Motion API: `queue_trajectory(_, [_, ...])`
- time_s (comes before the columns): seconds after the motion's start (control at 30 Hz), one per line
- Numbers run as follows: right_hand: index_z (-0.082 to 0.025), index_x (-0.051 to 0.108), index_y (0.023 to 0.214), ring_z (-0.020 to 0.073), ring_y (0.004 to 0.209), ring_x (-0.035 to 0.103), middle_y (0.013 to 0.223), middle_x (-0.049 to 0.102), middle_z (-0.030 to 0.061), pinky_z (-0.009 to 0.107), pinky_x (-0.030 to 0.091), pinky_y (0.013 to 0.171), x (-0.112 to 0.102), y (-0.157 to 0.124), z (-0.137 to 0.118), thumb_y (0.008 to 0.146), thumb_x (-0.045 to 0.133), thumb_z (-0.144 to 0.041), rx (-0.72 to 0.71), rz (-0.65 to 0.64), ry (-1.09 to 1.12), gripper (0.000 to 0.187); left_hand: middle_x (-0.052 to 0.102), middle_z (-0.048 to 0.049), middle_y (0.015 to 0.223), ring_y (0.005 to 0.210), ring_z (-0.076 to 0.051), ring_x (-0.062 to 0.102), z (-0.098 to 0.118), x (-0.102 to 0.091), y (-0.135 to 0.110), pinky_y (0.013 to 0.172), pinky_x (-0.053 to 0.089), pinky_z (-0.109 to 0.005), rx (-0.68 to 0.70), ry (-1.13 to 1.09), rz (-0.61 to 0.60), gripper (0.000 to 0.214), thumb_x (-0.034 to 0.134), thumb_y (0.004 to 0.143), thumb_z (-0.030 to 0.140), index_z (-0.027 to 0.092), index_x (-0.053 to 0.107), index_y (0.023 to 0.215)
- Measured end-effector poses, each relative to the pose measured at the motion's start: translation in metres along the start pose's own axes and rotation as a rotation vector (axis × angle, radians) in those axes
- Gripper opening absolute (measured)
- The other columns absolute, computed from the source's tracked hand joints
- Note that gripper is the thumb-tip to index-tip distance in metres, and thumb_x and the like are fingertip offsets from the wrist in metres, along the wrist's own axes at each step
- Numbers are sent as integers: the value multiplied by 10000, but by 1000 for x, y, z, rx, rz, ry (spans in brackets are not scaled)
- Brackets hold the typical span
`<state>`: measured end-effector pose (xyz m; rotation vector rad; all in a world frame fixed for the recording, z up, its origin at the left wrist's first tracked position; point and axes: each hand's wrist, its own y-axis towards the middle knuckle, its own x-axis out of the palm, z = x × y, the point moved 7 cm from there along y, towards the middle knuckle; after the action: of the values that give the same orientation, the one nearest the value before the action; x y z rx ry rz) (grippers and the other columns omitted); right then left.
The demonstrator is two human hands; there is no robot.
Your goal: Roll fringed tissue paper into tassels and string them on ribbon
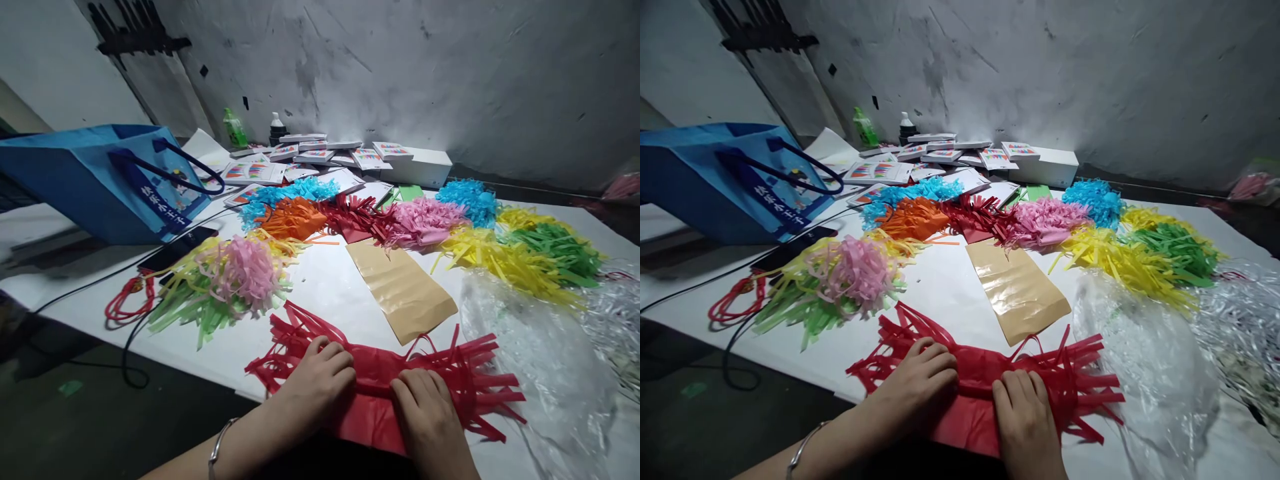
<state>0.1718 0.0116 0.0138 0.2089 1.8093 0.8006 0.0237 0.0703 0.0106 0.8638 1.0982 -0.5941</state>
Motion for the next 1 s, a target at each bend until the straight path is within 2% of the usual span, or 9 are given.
queue_trajectory(0.13, [-214, 577, 774, 220, 758, 523, 773, 601, 36, 395, 343, 809, 14, 6, 15, 1005, 339, -191, 116, -141, -39, 333, 670, -37, 911, 840, -212, 549, -14, 6, 7, 828, 322, -399, -208, 52, -118, 115, 543, 938, 159, 188, 595, 839])
queue_trajectory(0.27, [-221, 546, 724, 252, 710, 507, 721, 587, 43, 393, 297, 710, 27, 12, 28, 985, 386, -195, 215, -211, -209, 307, 679, -73, 841, 781, -246, 579, -22, -3, 23, 779, 325, -432, -365, 86, -213, 260, 440, 974, 216, 170, 612, 784])
queue_trajectory(0.4, [-222, 545, 731, 249, 706, 540, 717, 610, 26, 369, 274, 679, 33, 16, 37, 955, 492, -183, 251, -328, -186, 234, 684, -63, 789, 703, -216, 584, -28, -10, 29, 735, 324, -390, -388, -5, -293, 320, 418, 990, 249, 167, 608, 746])
queue_trajectory(0.47, [-222, 548, 744, 233, 713, 547, 732, 618, 12, 357, 282, 688, 31, 16, 42, 958, 525, -235, 286, -385, -68, 216, 693, -47, 836, 748, -205, 592, -29, -11, 29, 748, 328, -368, -350, -95, -280, 250, 488, 973, 289, 177, 627, 798])
queue_trajectory(0.57, [-238, 582, 842, 205, 779, 545, 829, 632, -14, 335, 305, 738, 28, 14, 42, 912, 631, -321, 300, -446, 186, 119, 675, -18, 906, 823, -197, 582, -27, -12, 26, 791, 325, -358, -243, -196, -191, 75, 663, 847, 284, 224, 662, 892])
queue_trajectory(0.67, [-266, 624, 915, 186, 799, 516, 848, 611, -19, 350, 307, 809, 17, 15, 35, 935, 582, -246, 209, -332, 258, 50, 621, -5, 843, 799, -196, 538, -19, -13, 22, 836, 308, -390, -104, -119, -76, 137, 731, 736, 252, 239, 671, 859])
queue_trajectory(0.8, [-203, 665, 948, 181, 737, 475, 738, 585, 21, 425, 311, 870, -4, 14, 16, 995, 369, -184, 7, -54, 139, 300, 603, -12, 815, 805, -198, 504, -4, -16, 14, 934, 273, -454, 104, 56, 56, 67, 624, 872, 212, 226, 656, 929])
queue_trajectory(0.9, [-166, 669, 936, 199, 797, 512, 777, 642, 55, 467, 303, 950, -8, 12, 6, 1004, 323, -180, -82, -3, 83, 353, 605, -24, 845, 817, -205, 499, -3, -13, 9, 967, 261, -473, 122, 103, 29, 93, 603, 894, 209, 218, 646, 976])
queue_trajectory(1.0, [-193, 663, 926, 201, 859, 543, 848, 674, 49, 466, 279, 996, -7, 13, 9, 1025, 286, -219, -41, -26, 122, 391, 597, -29, 866, 832, -222, 501, -9, -6, 7, 944, 278, -467, 62, 75, -80, 165, 707, 797, 289, 223, 649, 937])
